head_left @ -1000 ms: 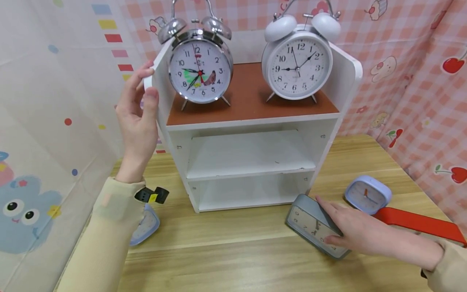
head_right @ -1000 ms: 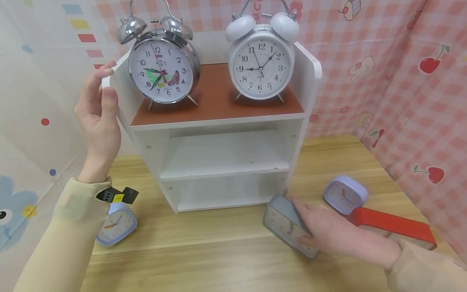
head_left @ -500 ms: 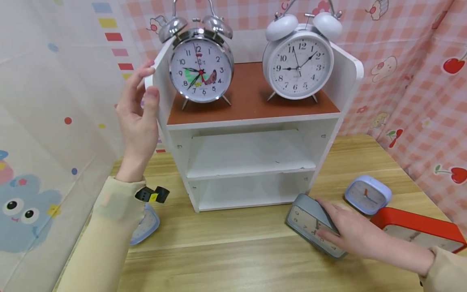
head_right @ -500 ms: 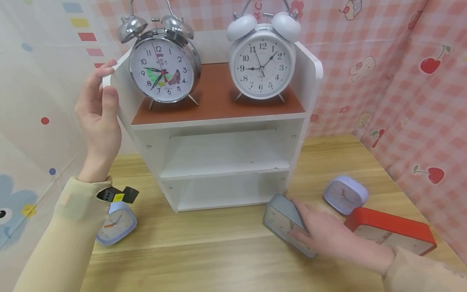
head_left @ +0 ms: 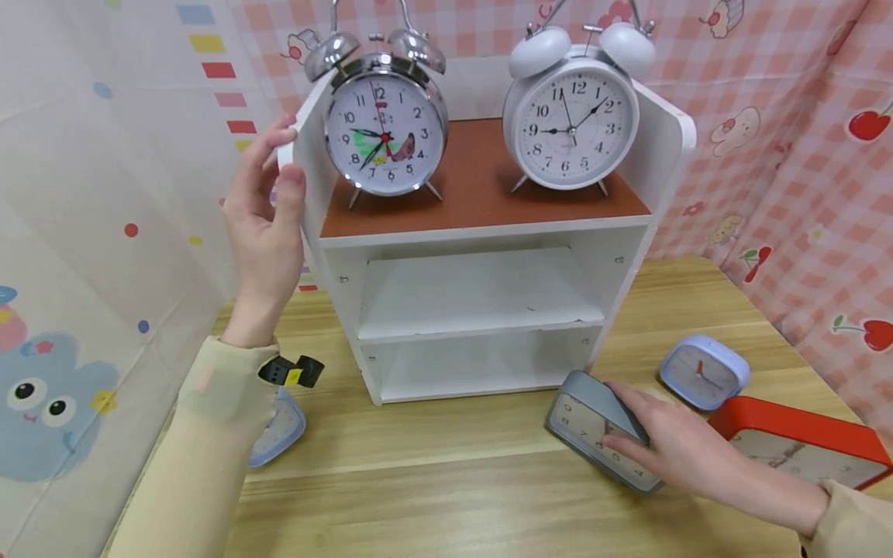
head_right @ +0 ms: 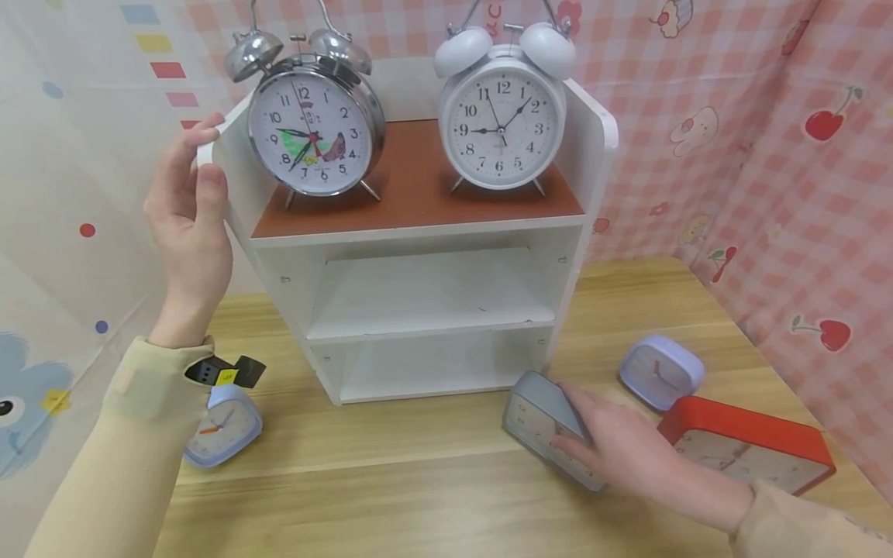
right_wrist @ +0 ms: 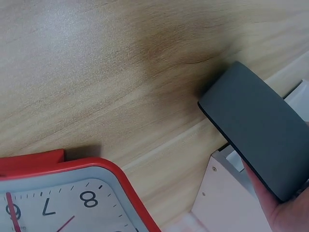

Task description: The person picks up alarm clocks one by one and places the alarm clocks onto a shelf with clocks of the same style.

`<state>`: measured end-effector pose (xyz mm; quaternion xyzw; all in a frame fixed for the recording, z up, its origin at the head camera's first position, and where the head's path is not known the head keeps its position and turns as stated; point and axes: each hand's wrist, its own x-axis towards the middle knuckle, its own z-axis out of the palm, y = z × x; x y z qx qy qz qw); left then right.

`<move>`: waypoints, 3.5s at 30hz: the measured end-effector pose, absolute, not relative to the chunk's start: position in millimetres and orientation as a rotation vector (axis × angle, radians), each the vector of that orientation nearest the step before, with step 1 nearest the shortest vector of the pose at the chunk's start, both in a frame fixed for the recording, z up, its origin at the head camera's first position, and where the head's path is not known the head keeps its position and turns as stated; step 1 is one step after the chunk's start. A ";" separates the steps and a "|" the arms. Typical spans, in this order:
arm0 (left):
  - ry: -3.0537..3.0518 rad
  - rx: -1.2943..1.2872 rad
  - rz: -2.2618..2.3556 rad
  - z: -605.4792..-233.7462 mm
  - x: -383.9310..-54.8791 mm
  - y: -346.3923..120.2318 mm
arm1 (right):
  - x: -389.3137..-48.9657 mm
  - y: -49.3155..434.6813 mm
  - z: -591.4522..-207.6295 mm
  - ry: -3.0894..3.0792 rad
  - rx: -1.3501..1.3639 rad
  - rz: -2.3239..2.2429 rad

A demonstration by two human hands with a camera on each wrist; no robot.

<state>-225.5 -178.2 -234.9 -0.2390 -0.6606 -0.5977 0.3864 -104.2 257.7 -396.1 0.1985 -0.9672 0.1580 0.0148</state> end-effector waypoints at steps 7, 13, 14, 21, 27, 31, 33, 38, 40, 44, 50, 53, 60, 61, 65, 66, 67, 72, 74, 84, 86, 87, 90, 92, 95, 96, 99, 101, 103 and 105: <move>-1.691 -0.599 -1.524 -235.1 -224.8 -178.1 | -104.2 257.9 -395.9 -2.969 0.635 0.496; -1.690 -0.604 -1.532 -235.0 -224.5 -178.0 | -106.1 257.6 -394.8 -2.969 0.601 0.529; -1.688 -0.606 -1.531 -234.8 -224.5 -178.0 | -106.3 257.3 -394.4 -2.971 0.591 0.535; -1.687 -0.610 -1.517 -234.4 -225.7 -177.8 | -105.2 254.9 -396.0 -2.998 0.485 0.558; -1.690 -0.608 -1.520 -235.3 -225.3 -178.1 | -104.2 253.7 -398.6 -2.996 0.463 0.590; -1.692 -0.612 -1.510 -235.6 -225.1 -178.4 | -103.6 252.2 -397.2 -2.974 0.489 0.591; -1.690 -0.614 -1.508 -235.6 -225.3 -178.5 | -103.6 251.1 -395.3 -2.959 0.503 0.594; -1.691 -0.614 -1.509 -235.3 -225.7 -178.6 | -103.0 248.0 -388.4 -2.920 0.542 0.611; -1.694 -0.612 -1.507 -235.4 -225.8 -178.5 | -102.8 246.5 -385.4 -2.898 0.568 0.617; -1.691 -0.615 -1.502 -235.3 -226.0 -178.2 | -102.1 242.8 -378.7 -2.847 0.612 0.624; -1.688 -0.614 -1.497 -234.8 -225.7 -177.7 | -101.5 236.1 -367.8 -2.815 0.635 0.633; -1.688 -0.613 -1.500 -234.6 -225.6 -177.7 | -101.8 232.7 -363.1 -2.803 0.646 0.642; -1.687 -0.616 -1.511 -234.9 -225.6 -178.1 | -102.8 226.5 -352.4 -2.768 0.703 0.623; -1.685 -0.618 -1.511 -234.8 -225.7 -178.2 | -102.6 225.2 -350.6 -2.764 0.706 0.621; -1.677 -0.623 -1.510 -234.7 -226.0 -178.2 | -101.8 220.4 -343.8 -2.747 0.716 0.612; -1.676 -0.624 -1.509 -234.5 -226.0 -178.1 | -101.7 219.2 -342.2 -2.740 0.718 0.609; -1.675 -0.625 -1.509 -234.4 -226.1 -178.0 | -101.5 218.0 -340.6 -2.734 0.719 0.607; -1.682 -0.623 -1.504 -234.3 -225.7 -177.5 | -101.4 212.0 -333.7 -2.695 0.744 0.599; -1.683 -0.622 -1.501 -234.4 -225.6 -177.5 | -101.7 209.5 -331.4 -2.677 0.757 0.595; -1.671 -0.621 -1.511 -234.6 -225.0 -177.5 | -104.7 200.2 -319.3 -2.599 0.804 0.581; -1.669 -0.622 -1.511 -234.5 -224.9 -177.5 | -105.5 197.8 -316.7 -2.576 0.817 0.581; -1.669 -0.622 -1.510 -234.6 -224.7 -177.6 | -105.9 196.5 -315.2 -2.568 0.822 0.578; -1.676 -0.621 -1.506 -234.6 -224.7 -177.8 | -106.9 191.9 -310.6 -2.550 0.835 0.562; -1.684 -0.619 -1.501 -234.8 -224.5 -177.9 | -107.7 188.9 -307.2 -2.550 0.847 0.550; -1.691 -0.615 -1.492 -235.2 -224.5 -177.9 | -109.4 184.3 -301.7 -2.550 0.870 0.535; -1.692 -0.615 -1.490 -235.3 -224.4 -177.9 | -110.1 182.7 -299.8 -2.548 0.877 0.532; -1.689 -0.617 -1.492 -235.3 -224.2 -177.7 | -112.4 177.4 -294.3 -2.530 0.896 0.532; -1.687 -0.620 -1.492 -235.1 -224.3 -177.6 | -114.0 173.8 -290.9 -2.512 0.906 0.529; -1.685 -0.624 -1.491 -234.7 -224.6 -177.5 | -116.2 170.2 -288.1 -2.490 0.921 0.522; -1.688 -0.624 -1.486 -234.6 -224.8 -177.5 | -118.6 166.7 -285.6 -2.469 0.935 0.512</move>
